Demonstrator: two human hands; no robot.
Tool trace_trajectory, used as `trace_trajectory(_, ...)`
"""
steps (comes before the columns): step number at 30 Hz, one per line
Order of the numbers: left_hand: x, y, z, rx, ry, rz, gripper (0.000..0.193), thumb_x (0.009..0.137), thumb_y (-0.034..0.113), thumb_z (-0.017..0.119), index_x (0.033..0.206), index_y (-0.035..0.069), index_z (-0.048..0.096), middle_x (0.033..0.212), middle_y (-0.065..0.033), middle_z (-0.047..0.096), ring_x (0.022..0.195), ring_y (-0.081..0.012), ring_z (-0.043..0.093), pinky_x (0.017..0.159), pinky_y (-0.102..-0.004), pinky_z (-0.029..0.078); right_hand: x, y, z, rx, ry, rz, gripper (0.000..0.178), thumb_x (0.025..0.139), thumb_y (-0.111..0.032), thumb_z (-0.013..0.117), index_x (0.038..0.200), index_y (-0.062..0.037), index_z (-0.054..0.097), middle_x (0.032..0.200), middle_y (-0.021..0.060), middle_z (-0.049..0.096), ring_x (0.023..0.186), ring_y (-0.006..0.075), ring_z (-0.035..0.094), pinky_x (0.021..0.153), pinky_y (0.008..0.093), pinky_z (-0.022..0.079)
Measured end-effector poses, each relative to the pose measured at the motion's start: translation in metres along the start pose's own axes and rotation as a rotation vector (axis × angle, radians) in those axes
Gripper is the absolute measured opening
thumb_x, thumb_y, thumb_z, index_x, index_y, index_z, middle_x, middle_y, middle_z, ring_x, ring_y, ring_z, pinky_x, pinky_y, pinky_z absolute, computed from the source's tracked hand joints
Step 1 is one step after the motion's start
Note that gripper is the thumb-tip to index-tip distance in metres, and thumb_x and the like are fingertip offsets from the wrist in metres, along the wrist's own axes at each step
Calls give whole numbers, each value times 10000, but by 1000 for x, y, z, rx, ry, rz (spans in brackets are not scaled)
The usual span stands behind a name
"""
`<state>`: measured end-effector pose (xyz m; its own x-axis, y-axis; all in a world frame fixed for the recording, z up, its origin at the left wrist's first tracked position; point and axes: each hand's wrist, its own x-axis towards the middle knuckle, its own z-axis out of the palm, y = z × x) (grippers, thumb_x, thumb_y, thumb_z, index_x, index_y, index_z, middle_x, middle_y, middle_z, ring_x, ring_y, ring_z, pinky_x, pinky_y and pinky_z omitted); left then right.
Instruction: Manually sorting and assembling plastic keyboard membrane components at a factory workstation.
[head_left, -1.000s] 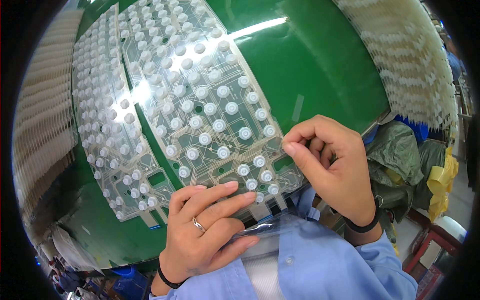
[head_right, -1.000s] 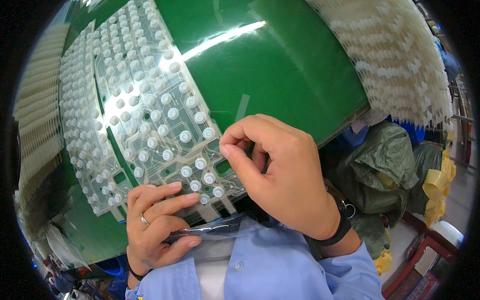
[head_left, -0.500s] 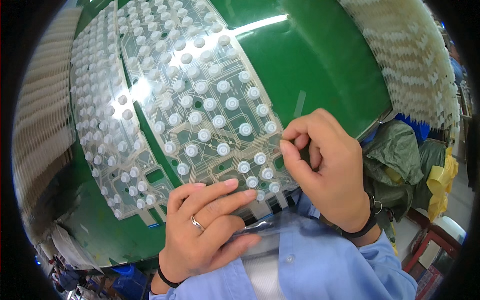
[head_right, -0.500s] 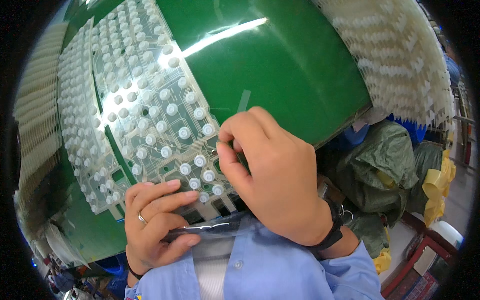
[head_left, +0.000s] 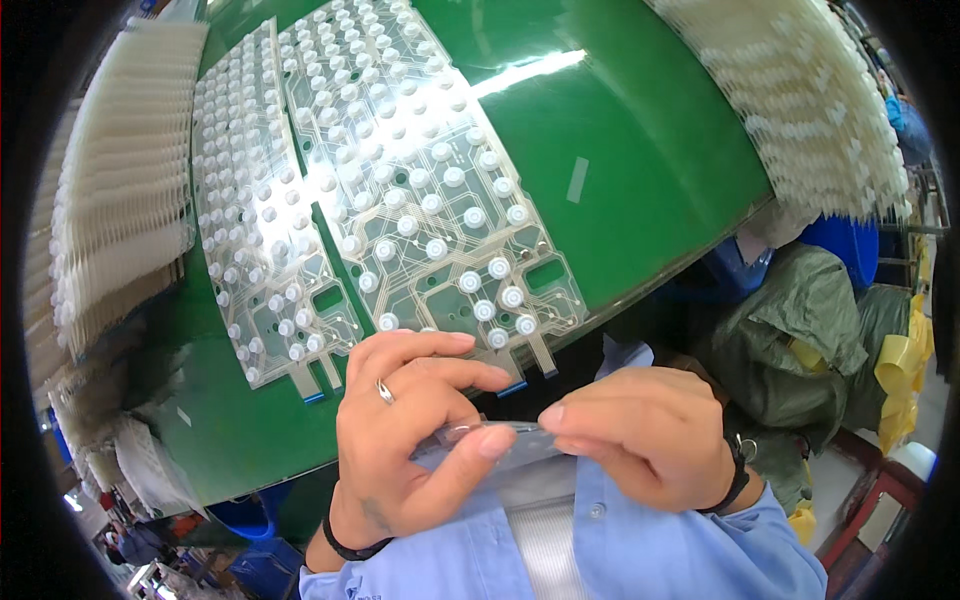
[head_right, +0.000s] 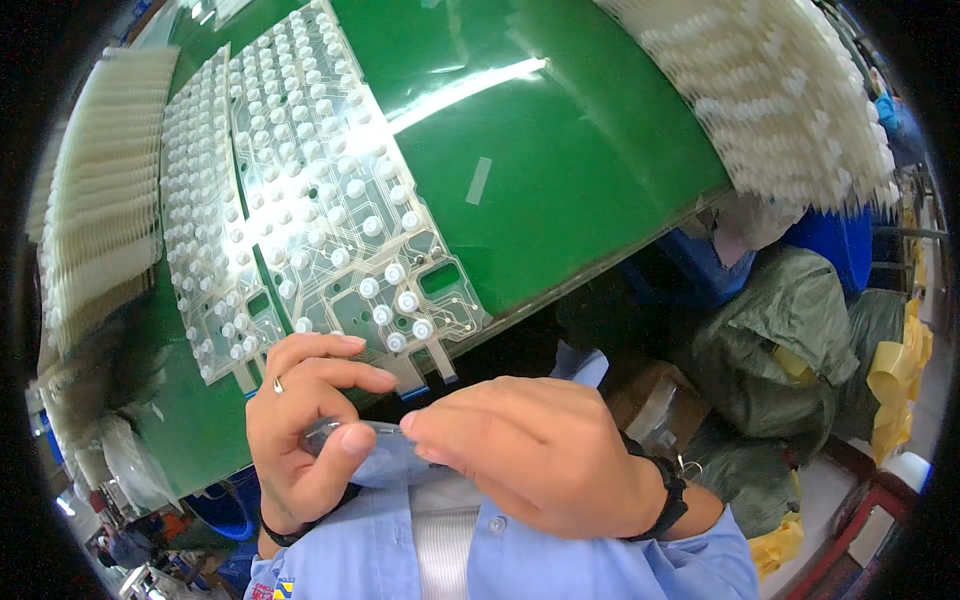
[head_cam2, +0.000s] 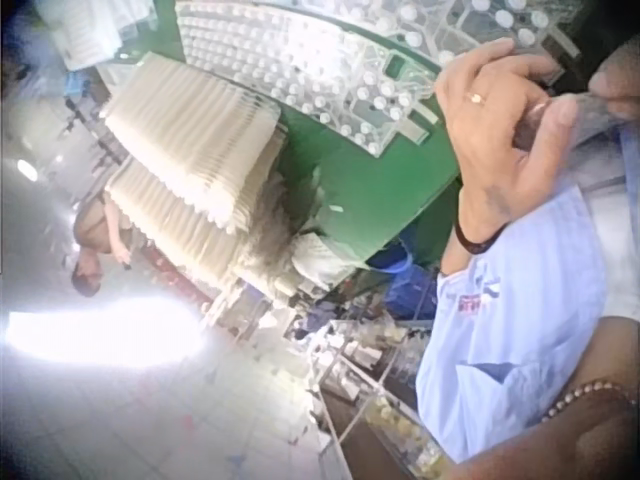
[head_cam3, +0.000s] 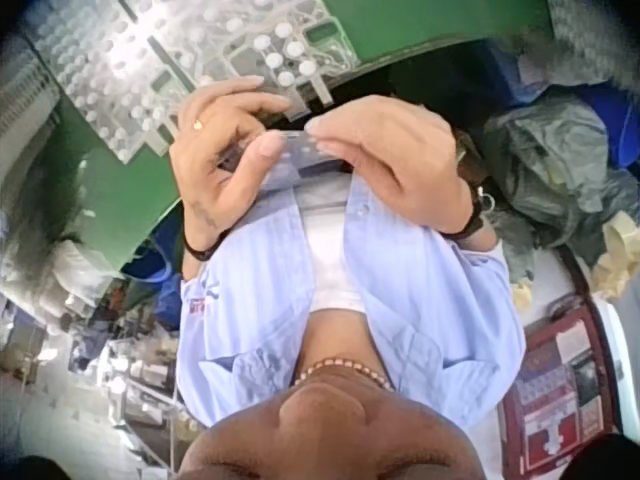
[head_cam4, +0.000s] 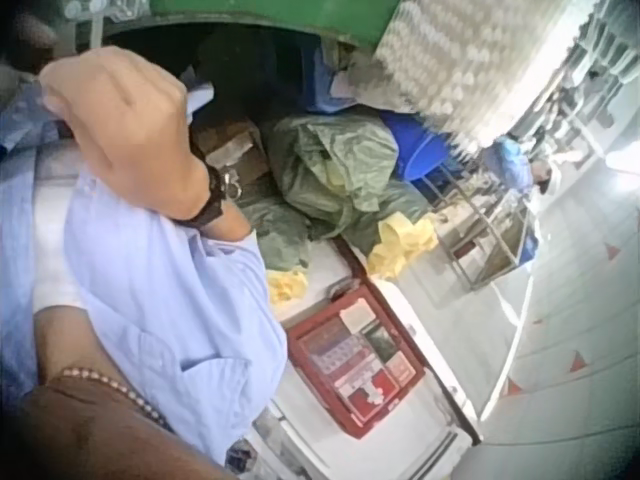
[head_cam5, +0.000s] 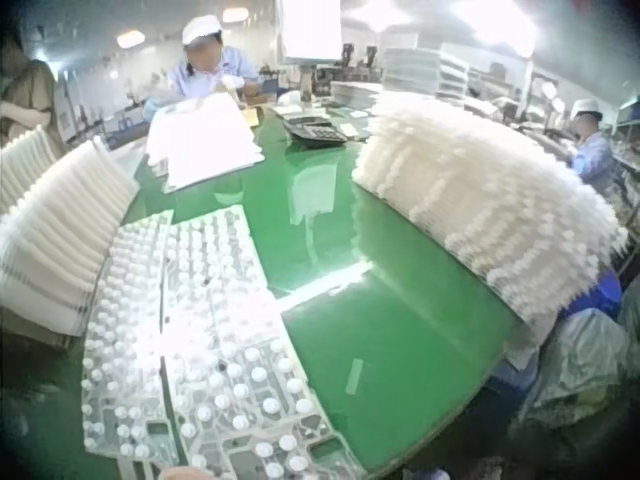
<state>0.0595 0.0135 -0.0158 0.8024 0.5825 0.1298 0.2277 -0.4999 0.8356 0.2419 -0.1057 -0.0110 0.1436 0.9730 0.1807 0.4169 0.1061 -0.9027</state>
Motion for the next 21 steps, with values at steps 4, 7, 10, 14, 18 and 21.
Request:
trace_trajectory(4, 1, 7, 5, 28, 3, -94, 215, 731, 174, 752, 634, 93, 578, 908, -49, 721, 980, -272, 626, 855, -404, 403, -4, -4, -11, -408, 129, -415, 195, 729, -174, 724, 921, -146, 726, 1066, 35, 693, 1011, 259, 649, 801, 383, 541)
trace_trajectory(7, 4, 7, 8, 58, -10, -14, 248, 797, 239, 718, 673, 79, 575, 951, -79, 724, 1013, -295, 599, 881, -399, 420, -3, 16, -15, -405, 365, -634, 94, 761, -252, 715, 850, -225, 722, 965, 33, 616, 948, 290, 579, 780, 436, 485)
trace_trajectory(10, 10, 5, 15, 239, -105, 222, 257, 759, 267, 762, 696, 88, 588, 1040, -62, 714, 1052, -303, 605, 875, -397, 424, 12, -1, -36, -41, 63, 138, 89, 792, -43, 701, 874, -75, 715, 911, 71, 628, 777, 207, 601, 680, 307, 464)
trace_trajectory(14, 9, -9, 23, 282, -115, 222, 248, 722, 256, 784, 727, 94, 596, 1134, -68, 694, 1116, -290, 610, 876, -397, 430, 31, 29, -26, 132, 65, 305, 83, 855, -50, 679, 922, -3, 693, 795, 75, 627, 629, 111, 573, 547, 236, 437)
trace_trajectory(18, 8, -14, 20, 240, -131, 242, 248, 714, 255, 790, 720, 95, 601, 1131, -79, 700, 1133, -293, 617, 895, -405, 443, 37, 26, -24, 21, 3, 328, 82, 852, -65, 686, 911, -11, 697, 766, 74, 620, 581, 114, 559, 516, 248, 416)
trace_trajectory(21, 8, -15, 20, 240, -140, 250, 248, 720, 264, 789, 715, 98, 605, 1123, -81, 704, 1133, -294, 621, 906, -406, 445, 39, 26, -22, -30, 14, 367, 67, 844, -67, 689, 884, -15, 701, 734, 72, 617, 533, 121, 540, 492, 259, 396)
